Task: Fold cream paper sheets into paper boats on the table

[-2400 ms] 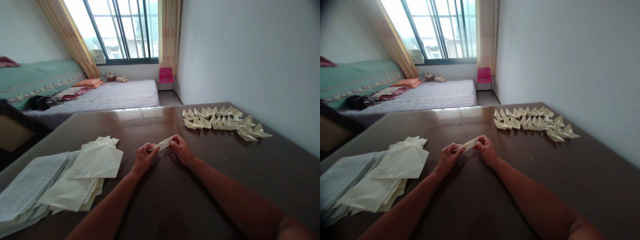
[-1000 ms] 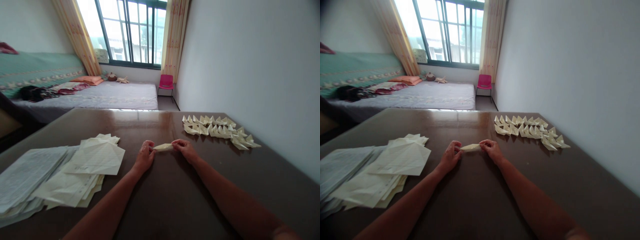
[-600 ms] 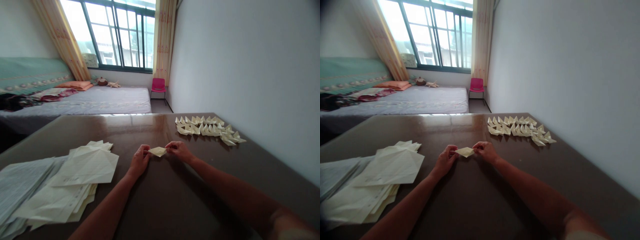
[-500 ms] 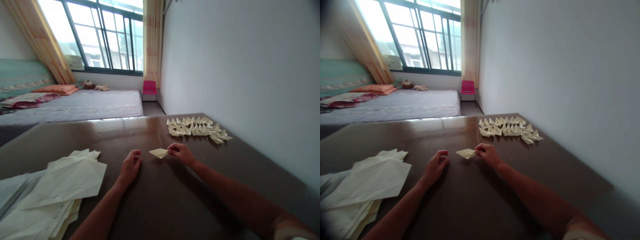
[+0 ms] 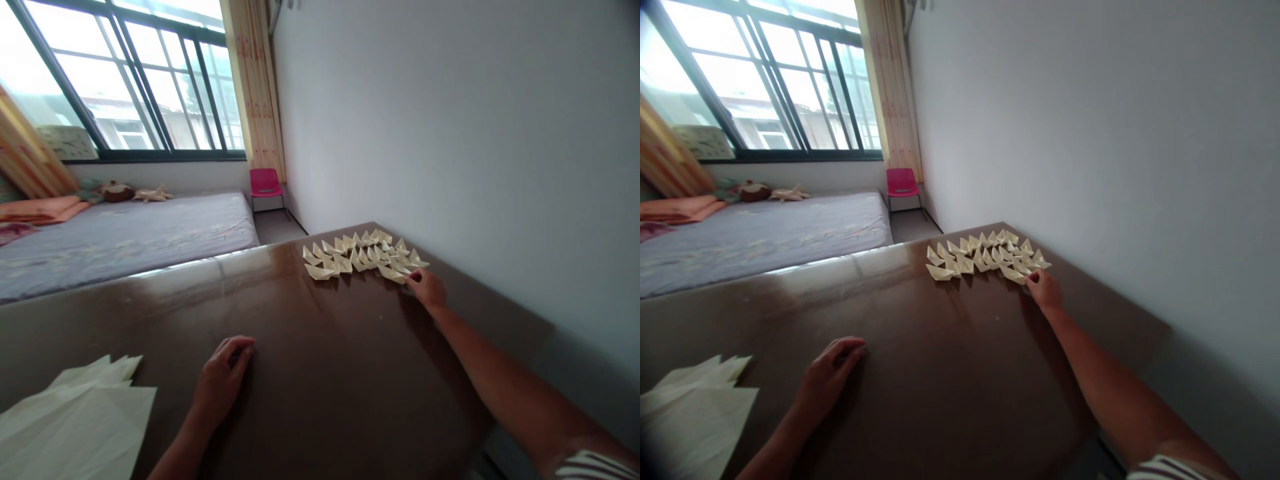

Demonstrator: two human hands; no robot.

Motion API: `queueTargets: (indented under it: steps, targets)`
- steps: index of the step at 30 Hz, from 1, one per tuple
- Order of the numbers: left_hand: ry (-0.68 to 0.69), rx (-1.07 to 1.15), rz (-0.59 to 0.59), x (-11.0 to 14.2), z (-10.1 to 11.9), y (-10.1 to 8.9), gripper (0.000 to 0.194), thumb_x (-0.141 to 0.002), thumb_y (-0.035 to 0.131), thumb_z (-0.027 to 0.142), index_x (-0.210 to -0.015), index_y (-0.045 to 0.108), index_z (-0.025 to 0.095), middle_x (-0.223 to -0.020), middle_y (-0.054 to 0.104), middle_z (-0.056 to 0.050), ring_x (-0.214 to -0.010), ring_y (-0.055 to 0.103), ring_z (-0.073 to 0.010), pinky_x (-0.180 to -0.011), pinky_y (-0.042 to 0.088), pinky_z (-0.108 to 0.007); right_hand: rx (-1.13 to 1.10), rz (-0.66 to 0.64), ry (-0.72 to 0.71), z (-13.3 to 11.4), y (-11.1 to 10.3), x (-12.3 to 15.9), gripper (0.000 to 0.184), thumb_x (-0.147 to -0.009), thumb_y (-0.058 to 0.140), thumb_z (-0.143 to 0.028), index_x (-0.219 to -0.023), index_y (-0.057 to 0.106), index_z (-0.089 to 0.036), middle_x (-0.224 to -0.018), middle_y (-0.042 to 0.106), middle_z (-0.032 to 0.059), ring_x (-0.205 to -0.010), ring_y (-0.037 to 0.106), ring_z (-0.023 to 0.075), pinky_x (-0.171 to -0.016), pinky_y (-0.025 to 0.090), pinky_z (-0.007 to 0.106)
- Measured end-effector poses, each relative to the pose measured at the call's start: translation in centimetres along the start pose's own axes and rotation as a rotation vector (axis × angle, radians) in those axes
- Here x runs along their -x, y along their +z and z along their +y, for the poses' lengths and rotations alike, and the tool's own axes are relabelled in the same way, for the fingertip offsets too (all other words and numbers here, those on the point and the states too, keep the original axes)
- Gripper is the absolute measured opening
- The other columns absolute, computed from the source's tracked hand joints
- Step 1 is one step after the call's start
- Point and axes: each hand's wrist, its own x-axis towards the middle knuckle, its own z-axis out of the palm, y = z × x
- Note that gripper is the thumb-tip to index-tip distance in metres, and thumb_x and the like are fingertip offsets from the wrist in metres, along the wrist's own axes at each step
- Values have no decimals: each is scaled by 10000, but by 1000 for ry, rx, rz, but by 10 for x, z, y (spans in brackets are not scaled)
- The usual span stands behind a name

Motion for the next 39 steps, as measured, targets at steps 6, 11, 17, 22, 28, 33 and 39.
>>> queueTargets:
  steps: [6, 11, 17, 22, 28, 33, 39]
  targets:
    - [26, -53, -10, 4, 7, 3, 241, -839, 476, 402, -888, 643, 236, -938, 660, -27, -836, 640, -196, -771, 510, -317, 85, -40, 36, -8, 7, -3, 269, -778, 568, -432, -786, 657, -178, -749, 670, 83, -674, 603, 211, -603, 409, 301]
    - [91, -85, -36, 21, 37, 2, 229, -894, 405, 249, -949, 626, 226, -1030, 637, -51, -922, 620, -178, -851, 490, -308, -89, 73, -113, -18, -5, 7, 446, -770, 538, -571, -892, 628, -152, -825, 652, 141, -707, 597, 240, -630, 431, 363]
    - [38, -500, -169, 27, 70, -25, 293, -819, 537, 183, -1094, 619, 242, -1222, 588, -110, -1140, 527, -295, -953, 430, -475, -268, -221, -562, -102, -20, 54, 300, -828, 522, -480, -969, 638, -242, -776, 655, 61, -577, 577, 169, -572, 445, 313]
    - [-324, -802, -79, 30, 46, -67, 623, -731, 639, 206, -1332, 473, 206, -1478, 330, -210, -1338, 228, -485, -917, 222, -772, -270, -398, -1012, -184, -27, 116, 231, -916, 438, -337, -989, 638, -250, -939, 679, 40, -650, 619, 139, -615, 433, 267]
    - [-479, -746, -20, 33, 2, -106, 486, -739, 511, 85, -1200, 600, 210, -1362, 476, -230, -1118, 529, -409, -791, 475, -579, -268, -563, -1285, -234, -25, 150, 217, -927, 433, -247, -973, 645, -252, -917, 684, 39, -788, 637, 170, -690, 422, 263]
    - [-238, -693, 61, 23, 26, -95, 433, -801, 396, 54, -1120, 635, 224, -1185, 633, -108, -1073, 587, -248, -886, 486, -363, -428, -610, -1172, -260, -4, 155, 208, -909, 459, -241, -994, 649, -249, -941, 675, 43, -767, 627, 163, -685, 436, 260]
    - [89, -91, 180, 22, 53, -36, 405, -873, 386, 129, -1172, 626, 259, -1169, 668, -13, -1072, 615, -174, -953, 468, -297, -795, -574, -731, -252, 53, 145, 483, -843, 521, -241, -1321, 445, -238, -1262, 514, 108, -783, 597, 149, -639, 510, 273]
